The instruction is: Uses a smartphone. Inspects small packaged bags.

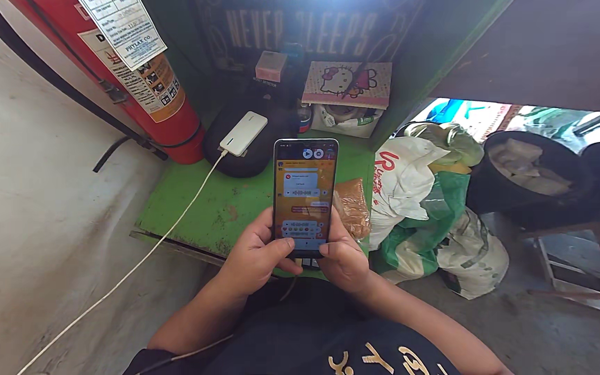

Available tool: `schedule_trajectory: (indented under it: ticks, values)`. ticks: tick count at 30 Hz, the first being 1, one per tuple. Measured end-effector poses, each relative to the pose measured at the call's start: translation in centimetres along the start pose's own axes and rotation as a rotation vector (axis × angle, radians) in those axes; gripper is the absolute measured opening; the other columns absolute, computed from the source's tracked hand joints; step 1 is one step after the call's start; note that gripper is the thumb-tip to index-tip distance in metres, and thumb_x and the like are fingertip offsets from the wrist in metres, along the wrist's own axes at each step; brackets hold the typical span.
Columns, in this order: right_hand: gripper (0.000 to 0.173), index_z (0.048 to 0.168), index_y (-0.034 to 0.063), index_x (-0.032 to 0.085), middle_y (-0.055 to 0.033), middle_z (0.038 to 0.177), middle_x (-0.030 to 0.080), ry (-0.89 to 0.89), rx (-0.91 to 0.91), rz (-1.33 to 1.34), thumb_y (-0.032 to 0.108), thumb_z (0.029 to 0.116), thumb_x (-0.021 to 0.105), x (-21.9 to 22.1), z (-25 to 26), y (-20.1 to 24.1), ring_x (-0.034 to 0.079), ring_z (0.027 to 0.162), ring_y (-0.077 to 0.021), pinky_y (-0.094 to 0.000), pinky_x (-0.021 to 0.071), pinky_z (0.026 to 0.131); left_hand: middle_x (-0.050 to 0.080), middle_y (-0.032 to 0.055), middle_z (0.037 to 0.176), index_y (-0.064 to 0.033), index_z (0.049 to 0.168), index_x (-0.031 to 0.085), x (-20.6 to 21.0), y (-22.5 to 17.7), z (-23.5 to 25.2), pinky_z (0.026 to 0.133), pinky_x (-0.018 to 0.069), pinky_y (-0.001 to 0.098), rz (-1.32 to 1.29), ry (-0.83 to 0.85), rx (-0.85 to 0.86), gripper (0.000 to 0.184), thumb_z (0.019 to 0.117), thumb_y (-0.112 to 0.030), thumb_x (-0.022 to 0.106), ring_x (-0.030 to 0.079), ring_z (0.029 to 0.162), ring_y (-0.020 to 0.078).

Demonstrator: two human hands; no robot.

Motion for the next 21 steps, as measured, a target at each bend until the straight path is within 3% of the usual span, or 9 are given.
schedule_trajectory:
  ticks: [12,21]
  values:
    - [0.062,0.15,0.0159,0.032,0.0048,0.132,0.062,0.025,0.074,-0.009,0.01,0.0913,0.049,-0.07,0.03,-0.03,0.06,0.122,-0.0086,-0.0344,0.05,0.107,0.069,0.0103,0.123,-0.0073,0.137,0.046,-0.2,0.15,-0.49,0.076,0.0653,0.036,-0.047,0.042,-0.013,0.05,0.0889,0.007,0.045,0.073,0.105,0.0204]
    - [0.064,0.151,0.0159,0.03,0.005,0.133,0.061,0.048,0.068,-0.019,0.01,0.0904,0.048,0.04,-0.12,-0.01,0.06,0.123,-0.0087,-0.0346,0.0497,0.107,0.069,0.0092,0.124,-0.0084,0.136,0.048,-0.06,-0.02,-0.74,0.075,0.0654,0.0359,-0.102,0.06,0.004,0.048,0.0909,0.005,0.041,0.072,0.106,0.019]
Point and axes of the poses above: each hand's wrist, its own z-axis towards the middle knuckle, its own x-axis out of the palm, y = z × x, the point moved 7 cm from there along z, towards the middle knuckle
